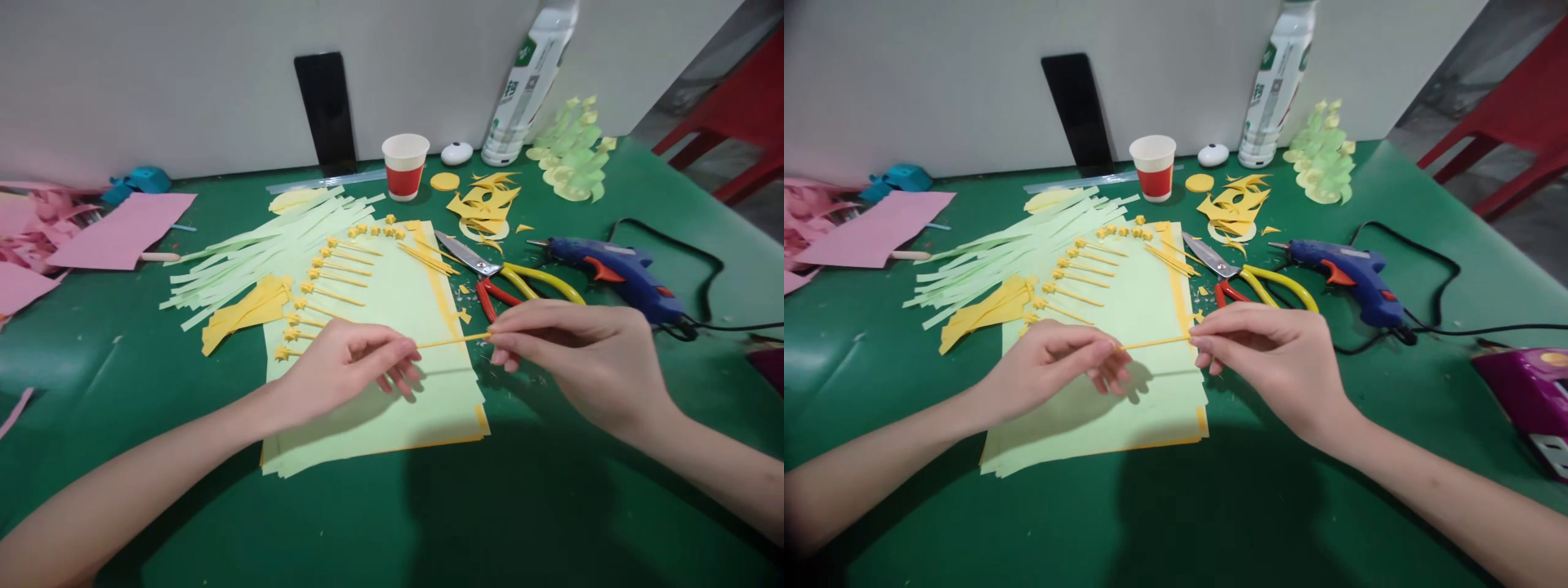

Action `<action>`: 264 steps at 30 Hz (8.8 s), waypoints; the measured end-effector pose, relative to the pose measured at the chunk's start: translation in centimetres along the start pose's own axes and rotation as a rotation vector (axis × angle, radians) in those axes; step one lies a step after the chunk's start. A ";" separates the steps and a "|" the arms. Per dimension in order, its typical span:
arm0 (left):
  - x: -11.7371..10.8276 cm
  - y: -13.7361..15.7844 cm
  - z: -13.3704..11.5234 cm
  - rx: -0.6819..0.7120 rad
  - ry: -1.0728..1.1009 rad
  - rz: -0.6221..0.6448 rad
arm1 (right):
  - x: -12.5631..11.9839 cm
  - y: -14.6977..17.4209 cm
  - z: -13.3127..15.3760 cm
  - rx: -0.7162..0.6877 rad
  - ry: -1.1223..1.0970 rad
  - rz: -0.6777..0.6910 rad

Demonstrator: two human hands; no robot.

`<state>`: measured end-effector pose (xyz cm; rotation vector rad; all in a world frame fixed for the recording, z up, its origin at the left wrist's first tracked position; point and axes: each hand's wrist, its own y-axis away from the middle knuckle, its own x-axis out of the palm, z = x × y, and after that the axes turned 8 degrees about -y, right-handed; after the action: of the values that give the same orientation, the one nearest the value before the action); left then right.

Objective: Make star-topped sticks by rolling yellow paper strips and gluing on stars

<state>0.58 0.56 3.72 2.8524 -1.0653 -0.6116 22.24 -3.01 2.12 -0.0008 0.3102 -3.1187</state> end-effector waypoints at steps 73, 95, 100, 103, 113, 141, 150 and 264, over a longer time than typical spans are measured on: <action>0.5 0.1 0.1 -0.126 0.247 0.070 | -1.2 0.2 -0.2 -0.082 0.118 -0.001; 1.0 0.4 0.7 0.303 -0.320 -0.228 | -0.8 0.5 -0.5 0.010 -0.012 0.021; 1.0 0.6 0.7 0.383 -0.483 -0.285 | -0.8 0.5 -0.3 0.021 0.003 0.013; 1.0 0.5 0.7 0.418 -0.559 -0.286 | -0.8 0.3 -0.2 0.033 0.057 0.007; 0.8 0.5 0.9 0.521 -0.751 -0.294 | -0.9 -0.2 -0.6 0.070 0.340 0.059; 0.0 1.1 0.3 0.996 -1.112 -0.355 | -0.6 0.1 1.0 0.907 -0.308 0.436; 0.0 1.2 0.4 1.007 -1.097 -0.346 | -0.7 -0.2 0.6 0.833 -0.307 0.263; 0.9 1.0 -1.3 -0.235 0.409 0.061 | -0.9 1.5 0.8 -0.609 0.550 0.103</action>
<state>1.05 -0.85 4.73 2.5714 -0.9349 -0.1248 23.16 -4.64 2.56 0.8332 1.1924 -2.7246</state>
